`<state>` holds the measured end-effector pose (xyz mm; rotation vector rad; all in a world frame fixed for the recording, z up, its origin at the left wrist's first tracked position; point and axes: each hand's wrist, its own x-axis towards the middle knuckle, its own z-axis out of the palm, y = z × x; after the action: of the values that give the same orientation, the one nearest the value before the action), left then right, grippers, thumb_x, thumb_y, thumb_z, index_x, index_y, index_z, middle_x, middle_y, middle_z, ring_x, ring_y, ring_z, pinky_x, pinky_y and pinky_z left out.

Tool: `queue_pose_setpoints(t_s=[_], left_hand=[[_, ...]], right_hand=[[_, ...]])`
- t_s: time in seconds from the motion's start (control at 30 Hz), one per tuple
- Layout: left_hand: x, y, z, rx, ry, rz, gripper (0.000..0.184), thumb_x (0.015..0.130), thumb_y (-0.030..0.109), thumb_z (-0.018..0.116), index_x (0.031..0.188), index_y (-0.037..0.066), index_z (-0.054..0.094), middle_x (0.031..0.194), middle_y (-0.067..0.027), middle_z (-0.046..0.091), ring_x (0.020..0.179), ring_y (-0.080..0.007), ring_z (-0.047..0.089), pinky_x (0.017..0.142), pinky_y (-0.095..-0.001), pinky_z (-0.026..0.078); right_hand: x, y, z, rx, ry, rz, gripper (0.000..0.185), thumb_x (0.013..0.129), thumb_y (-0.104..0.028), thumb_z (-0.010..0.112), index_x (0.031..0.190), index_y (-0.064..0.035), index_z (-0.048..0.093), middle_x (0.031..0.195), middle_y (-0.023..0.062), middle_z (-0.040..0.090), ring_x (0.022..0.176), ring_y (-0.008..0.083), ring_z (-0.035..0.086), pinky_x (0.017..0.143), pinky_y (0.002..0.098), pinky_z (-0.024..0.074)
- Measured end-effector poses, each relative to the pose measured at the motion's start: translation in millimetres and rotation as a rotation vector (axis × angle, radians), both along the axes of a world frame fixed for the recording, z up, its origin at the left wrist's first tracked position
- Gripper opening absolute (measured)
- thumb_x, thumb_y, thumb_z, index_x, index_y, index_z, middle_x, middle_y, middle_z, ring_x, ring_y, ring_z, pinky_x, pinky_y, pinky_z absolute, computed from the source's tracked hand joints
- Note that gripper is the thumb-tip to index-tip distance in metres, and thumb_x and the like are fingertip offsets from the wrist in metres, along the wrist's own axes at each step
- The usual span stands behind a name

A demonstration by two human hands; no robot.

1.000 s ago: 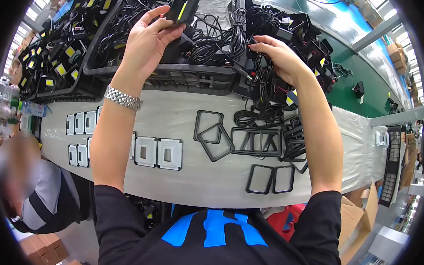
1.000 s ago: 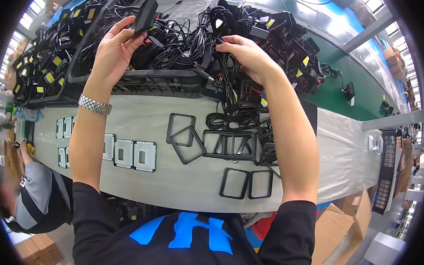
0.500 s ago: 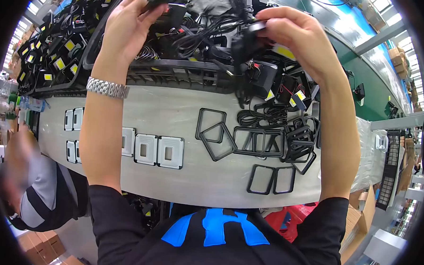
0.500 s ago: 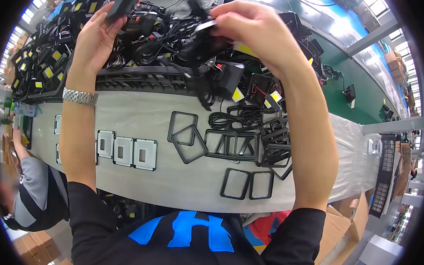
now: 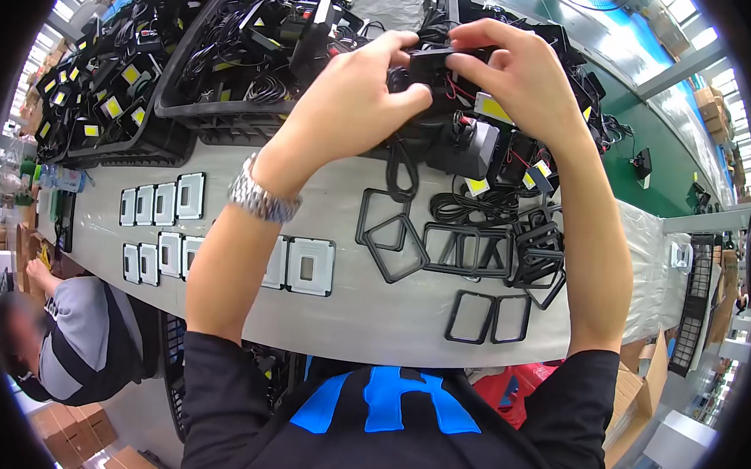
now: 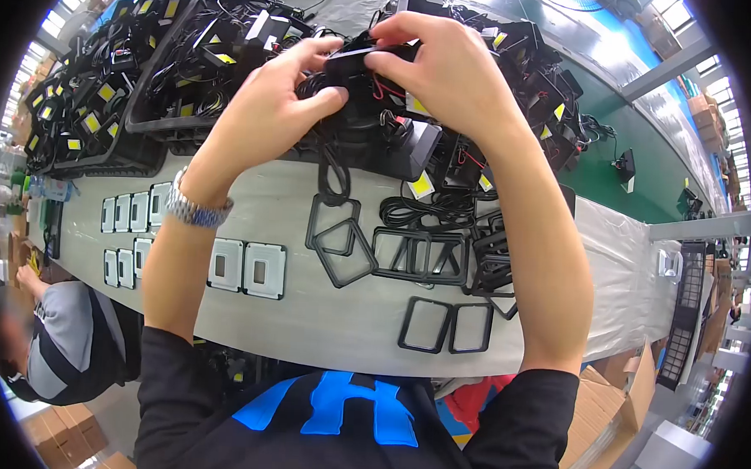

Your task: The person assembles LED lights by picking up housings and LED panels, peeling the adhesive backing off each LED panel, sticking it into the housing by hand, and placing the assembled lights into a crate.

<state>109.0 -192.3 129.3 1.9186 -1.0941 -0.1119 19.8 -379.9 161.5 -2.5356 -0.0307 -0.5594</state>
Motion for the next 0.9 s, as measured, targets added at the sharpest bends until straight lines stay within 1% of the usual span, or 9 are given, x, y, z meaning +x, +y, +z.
queue_pose_setpoints(t_s=[0.1,0.13,0.27,0.37,0.4,0.43,0.7,0.77,0.9], left_hand=[[9.9,-6.4,-4.3,-0.005,0.110,-0.038,0.057,0.077,0.023,0.061,0.128,-0.001,0.050,0.106,-0.0223,0.063,0.093,-0.0310,0.064,0.086,-0.0362,0.048],[10.1,-8.0,-7.0,-0.081,-0.101,-0.032,0.053,0.078,0.010,0.059,0.130,0.008,0.051,0.100,-0.0105,0.065,0.072,-0.0133,0.056,0.069,-0.0278,0.048],[9.0,-17.6,13.9,0.082,-0.261,-0.158,0.055,0.071,0.008,0.059,0.126,0.012,0.056,0.101,-0.0156,0.067,0.066,-0.0197,0.059,0.068,-0.0307,0.049],[34.1,-46.4,33.4,0.094,-0.565,-0.323,0.045,0.072,0.012,0.062,0.116,0.007,0.062,0.091,-0.0144,0.068,0.073,-0.0227,0.063,0.068,-0.0324,0.050],[40.4,-56.7,44.6,0.222,-0.575,-0.415,0.046,0.077,0.009,0.059,0.122,0.003,0.056,0.095,-0.0129,0.067,0.076,-0.0205,0.064,0.069,-0.0311,0.053],[20.1,-46.6,81.5,0.410,-0.412,-0.403,0.038,0.076,0.007,0.065,0.113,-0.001,0.059,0.105,-0.0161,0.067,0.096,-0.0277,0.064,0.083,-0.0352,0.051],[19.1,-74.1,96.7,0.789,-0.472,-0.517,0.028,0.077,0.012,0.061,0.104,0.008,0.068,0.097,-0.0165,0.068,0.090,-0.0281,0.065,0.077,-0.0375,0.051],[18.7,-60.8,104.0,0.712,-0.332,-0.423,0.023,0.081,0.008,0.052,0.097,-0.001,0.066,0.082,-0.0191,0.067,0.078,-0.0269,0.067,0.068,-0.0373,0.052],[12.9,-34.6,101.0,0.273,0.151,-0.133,0.032,0.085,0.002,0.045,0.115,-0.008,0.048,0.090,-0.0220,0.063,0.072,-0.0237,0.065,0.058,-0.0325,0.053]], right_hand=[[-33.6,4.1,-4.1,0.090,-0.061,-0.231,0.042,0.079,-0.029,0.072,0.110,-0.0023,0.065,0.103,0.0119,0.068,0.085,0.0223,0.067,0.079,0.0323,0.0504],[-39.4,-4.4,-20.8,0.163,-0.097,-0.210,0.046,0.079,-0.032,0.072,0.113,-0.0021,0.063,0.105,0.0124,0.066,0.080,0.0209,0.065,0.077,0.0329,0.0502],[-47.7,-12.9,-40.6,0.519,0.158,-0.142,0.025,0.085,-0.017,0.067,0.105,-0.0011,0.066,0.075,0.0034,0.066,0.066,0.0058,0.063,0.057,0.0216,0.0462],[-39.1,-10.2,-26.9,0.433,0.107,-0.134,0.019,0.088,-0.016,0.063,0.100,-0.0019,0.068,0.075,0.0043,0.067,0.065,0.0068,0.063,0.056,0.0223,0.0465],[-35.9,-13.2,-20.4,0.321,0.104,-0.178,0.019,0.088,-0.015,0.062,0.101,-0.0030,0.068,0.076,0.0049,0.068,0.066,0.0081,0.064,0.059,0.0233,0.0483],[-32.9,-16.5,-18.4,0.281,0.026,-0.141,0.019,0.088,-0.016,0.063,0.101,-0.0041,0.068,0.075,0.0059,0.068,0.069,0.0105,0.065,0.063,0.0252,0.0499],[-33.6,-22.2,-11.0,-0.051,-0.062,-0.070,0.022,0.086,-0.017,0.064,0.103,-0.0047,0.069,0.080,0.0094,0.068,0.070,0.0157,0.064,0.069,0.0294,0.0501],[-28.8,-15.5,-8.3,0.166,-0.010,-0.168,0.021,0.086,-0.018,0.065,0.101,-0.0036,0.070,0.080,0.0079,0.066,0.068,0.0137,0.062,0.067,0.0280,0.0510],[-19.0,5.1,3.2,0.849,-0.030,-0.072,0.026,0.086,-0.017,0.068,0.106,0.0000,0.067,0.080,0.0012,0.064,0.069,0.0073,0.061,0.068,0.0230,0.0537]])
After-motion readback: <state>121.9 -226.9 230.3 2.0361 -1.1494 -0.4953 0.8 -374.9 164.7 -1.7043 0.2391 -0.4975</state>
